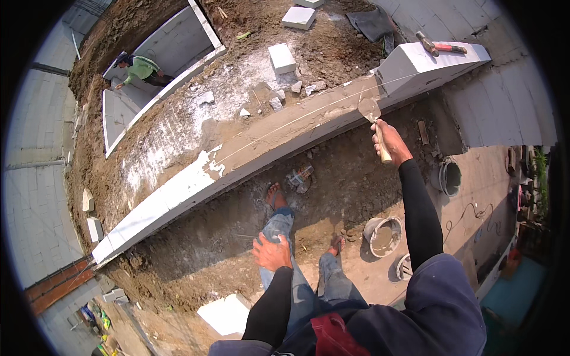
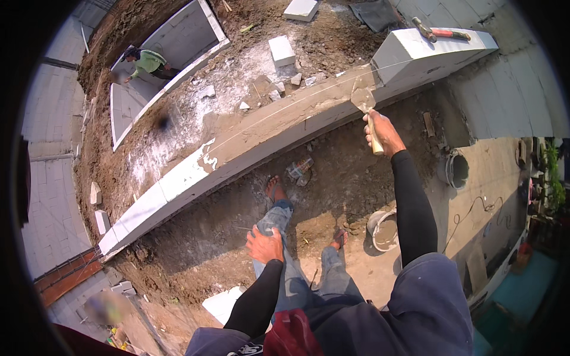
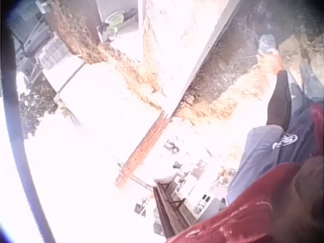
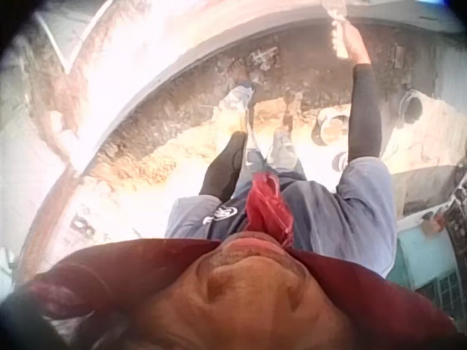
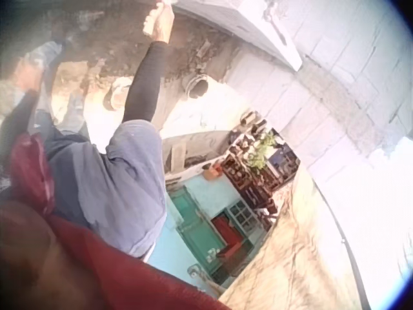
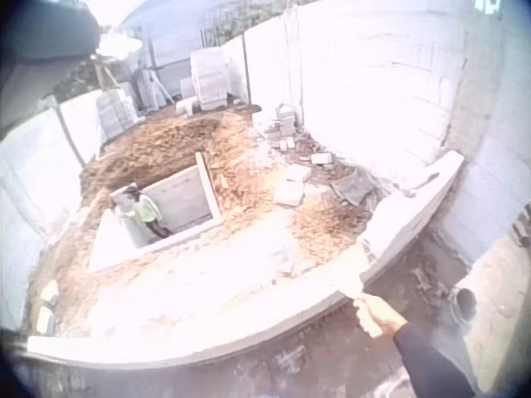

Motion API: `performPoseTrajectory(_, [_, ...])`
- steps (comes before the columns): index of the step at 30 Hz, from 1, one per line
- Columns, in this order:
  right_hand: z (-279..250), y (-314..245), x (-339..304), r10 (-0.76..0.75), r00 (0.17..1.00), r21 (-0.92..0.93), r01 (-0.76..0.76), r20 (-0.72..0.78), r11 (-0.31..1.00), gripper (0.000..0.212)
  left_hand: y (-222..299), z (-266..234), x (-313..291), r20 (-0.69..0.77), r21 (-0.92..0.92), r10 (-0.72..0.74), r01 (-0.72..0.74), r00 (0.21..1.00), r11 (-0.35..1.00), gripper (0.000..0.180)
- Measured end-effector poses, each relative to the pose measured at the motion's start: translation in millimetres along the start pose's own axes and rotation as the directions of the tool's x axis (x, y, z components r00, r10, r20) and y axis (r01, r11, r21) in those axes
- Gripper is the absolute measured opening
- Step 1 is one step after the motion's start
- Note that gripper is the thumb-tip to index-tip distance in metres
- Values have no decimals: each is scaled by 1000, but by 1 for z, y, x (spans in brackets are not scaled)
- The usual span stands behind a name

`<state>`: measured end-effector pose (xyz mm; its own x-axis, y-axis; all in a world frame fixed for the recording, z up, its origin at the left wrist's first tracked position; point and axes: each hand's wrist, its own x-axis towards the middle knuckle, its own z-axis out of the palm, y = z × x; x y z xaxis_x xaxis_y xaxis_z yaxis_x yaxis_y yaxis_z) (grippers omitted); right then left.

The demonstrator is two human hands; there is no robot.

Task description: The person organizes concrete blocks, applies mortar to the top of a masonry wall using a trowel, and سپس positions a concrete block onto the wall, tapping it into place with a hammer.

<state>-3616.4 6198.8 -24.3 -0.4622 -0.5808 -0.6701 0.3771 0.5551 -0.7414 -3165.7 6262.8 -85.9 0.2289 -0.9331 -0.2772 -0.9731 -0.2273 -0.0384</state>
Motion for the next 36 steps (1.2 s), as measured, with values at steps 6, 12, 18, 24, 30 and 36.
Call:
performPoseTrajectory(6, [196, 34, -53, 99, 930, -20, -99, 353, 995, 39, -3, -2, 2, 20, -7, -16, 16, 1000, 1000, 69])
performPoseTrajectory(12, [377, 90, -98, 77, 811, -105, -19, 580, 994, 40, -24, 40, -6, -12, 70, 11, -10, 1000, 998, 70])
performPoseTrajectory(18, [278, 109, -137, 45, 731, -271, 195, 681, 943, 43, -8, 11, -11, 143, 3, -15, 15, 990, 1000, 67])
performPoseTrajectory(24, [36, 161, -162, -112, 992, -366, 124, 54, 922, 42, 2, 3, -8, 20, -11, 42, -42, 999, 999, 67])
performPoseTrajectory(30, [-129, 318, -245, 57, 821, -637, -483, -568, 601, 45, -16, 25, -18, 13, 140, 230, -230, 973, 963, 64])
performPoseTrajectory(36, [-201, 498, -233, 114, 732, -592, -623, -672, 512, 41, -44, 26, -40, 4, 245, 405, -393, 914, 886, 68])
